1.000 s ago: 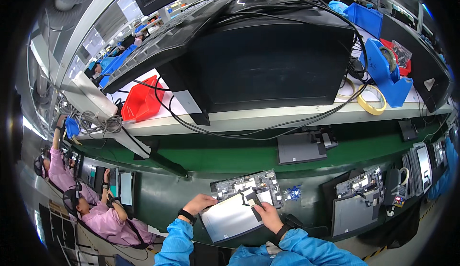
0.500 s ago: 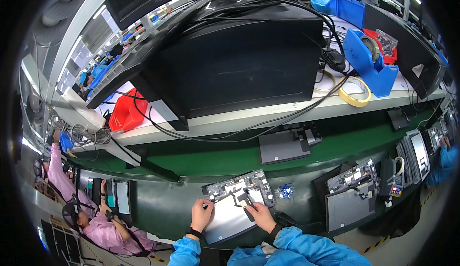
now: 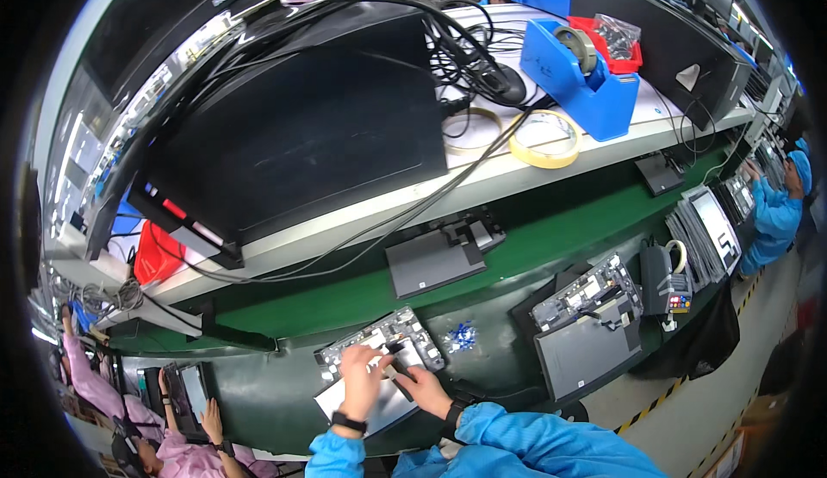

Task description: The person assembles electronic components by attaching internal components and a battery to a chassis, then securing a tablet screen to the assembly using a tape dispenser.

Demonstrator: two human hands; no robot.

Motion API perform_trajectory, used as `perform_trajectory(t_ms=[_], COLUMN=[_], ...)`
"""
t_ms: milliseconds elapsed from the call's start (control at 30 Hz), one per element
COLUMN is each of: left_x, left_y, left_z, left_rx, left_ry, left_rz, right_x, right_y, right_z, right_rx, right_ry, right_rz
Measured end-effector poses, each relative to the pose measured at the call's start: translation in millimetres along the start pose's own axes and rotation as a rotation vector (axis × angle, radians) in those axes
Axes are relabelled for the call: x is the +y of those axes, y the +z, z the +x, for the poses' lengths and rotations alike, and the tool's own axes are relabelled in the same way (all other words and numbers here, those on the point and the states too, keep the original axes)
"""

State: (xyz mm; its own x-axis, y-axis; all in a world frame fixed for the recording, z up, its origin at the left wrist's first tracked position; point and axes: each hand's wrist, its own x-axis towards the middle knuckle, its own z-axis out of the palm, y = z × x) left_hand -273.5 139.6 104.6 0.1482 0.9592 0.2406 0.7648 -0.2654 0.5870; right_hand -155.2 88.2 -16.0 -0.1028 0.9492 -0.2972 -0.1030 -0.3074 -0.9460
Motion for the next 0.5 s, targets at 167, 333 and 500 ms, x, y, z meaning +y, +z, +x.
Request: perform_trajectory(t_ms=[167, 333, 500], left_x=[28, -9, 9], left_y=[138, 233, 230], left_z=[71, 72, 79], left_rx=[-0.638, -0.832, -0.852], left_ry=[0.313, 0.321, 0.285], left_rz=[0.085, 0.363, 0.314], right_x=[24, 59, 67], right_y=[1, 2, -9], right_z=[3, 10, 19], right_rx=[0.129, 0.113, 0.0], right_ry=[-0.4, -0.505, -0.342], right_rz=[-0.095, -0.187, 0.053])
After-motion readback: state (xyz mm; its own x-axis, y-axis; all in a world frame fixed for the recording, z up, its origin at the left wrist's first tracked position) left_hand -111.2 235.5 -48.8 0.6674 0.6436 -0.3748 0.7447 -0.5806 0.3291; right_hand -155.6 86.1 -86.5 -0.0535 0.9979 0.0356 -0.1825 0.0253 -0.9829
